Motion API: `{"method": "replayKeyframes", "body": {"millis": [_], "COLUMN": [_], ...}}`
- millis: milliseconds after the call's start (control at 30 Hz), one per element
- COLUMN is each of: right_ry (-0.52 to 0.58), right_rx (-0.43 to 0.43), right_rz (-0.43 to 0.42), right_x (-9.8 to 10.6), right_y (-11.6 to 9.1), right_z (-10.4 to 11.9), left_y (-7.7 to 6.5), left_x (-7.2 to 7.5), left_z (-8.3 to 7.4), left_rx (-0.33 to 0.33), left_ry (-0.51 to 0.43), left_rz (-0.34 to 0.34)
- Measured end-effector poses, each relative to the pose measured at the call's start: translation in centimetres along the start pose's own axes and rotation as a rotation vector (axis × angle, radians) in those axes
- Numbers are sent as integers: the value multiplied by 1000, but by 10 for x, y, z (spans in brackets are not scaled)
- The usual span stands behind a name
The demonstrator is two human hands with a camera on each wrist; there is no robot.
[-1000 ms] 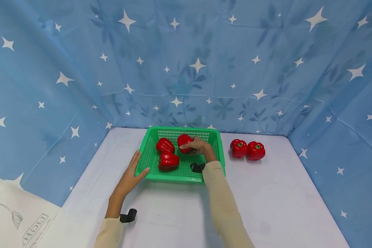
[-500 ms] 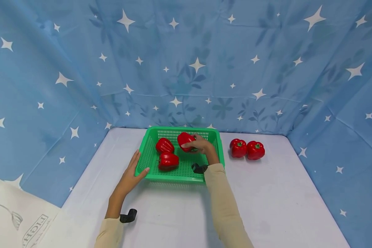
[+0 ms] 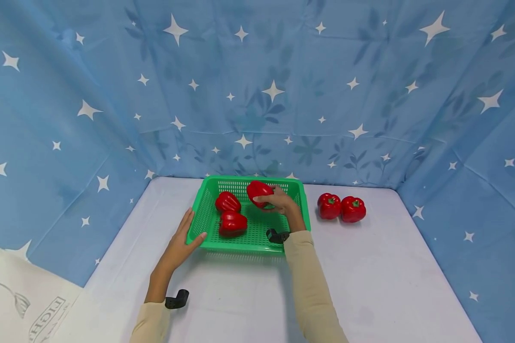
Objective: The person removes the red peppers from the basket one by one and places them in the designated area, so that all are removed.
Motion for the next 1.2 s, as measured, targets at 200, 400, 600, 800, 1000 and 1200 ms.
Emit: {"method": "replayKeyframes", "body": {"millis": [200,400,600,800,1000,1200], "right_ry": [-18,-13,31,35,73,109], "right_rx": [15,22,38,85,145,177], "right_rz": [-55,-72,-83,-97,-75,-77], "right_x": [7,11,14,18,20,25], "right_y": [-7,-11,-11,-13,-20,-30], "right_z": [3,7,10,14,21,27], "left_y": [0,-1,-1,-1,-1,0], "left_x": [0,0,0,0,0,0], "left_z": [-1,0,0,1,0,0], "left_rx": [0,6,8,12,17,20], "left_ry": [-6,-5,-10,-9,-15,-9], "left_rz": [-6,-7,-9,-6,-5,2]}}
Point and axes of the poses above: each hand's wrist, its own y-axis towards the middle knuckle, its own x-axis out of the back of the hand, z = x × y, the point moved 9 cm from there along y, towards the middle knuckle, and after that the axes turned 12 degrees about -x, right-handed, at the moved point
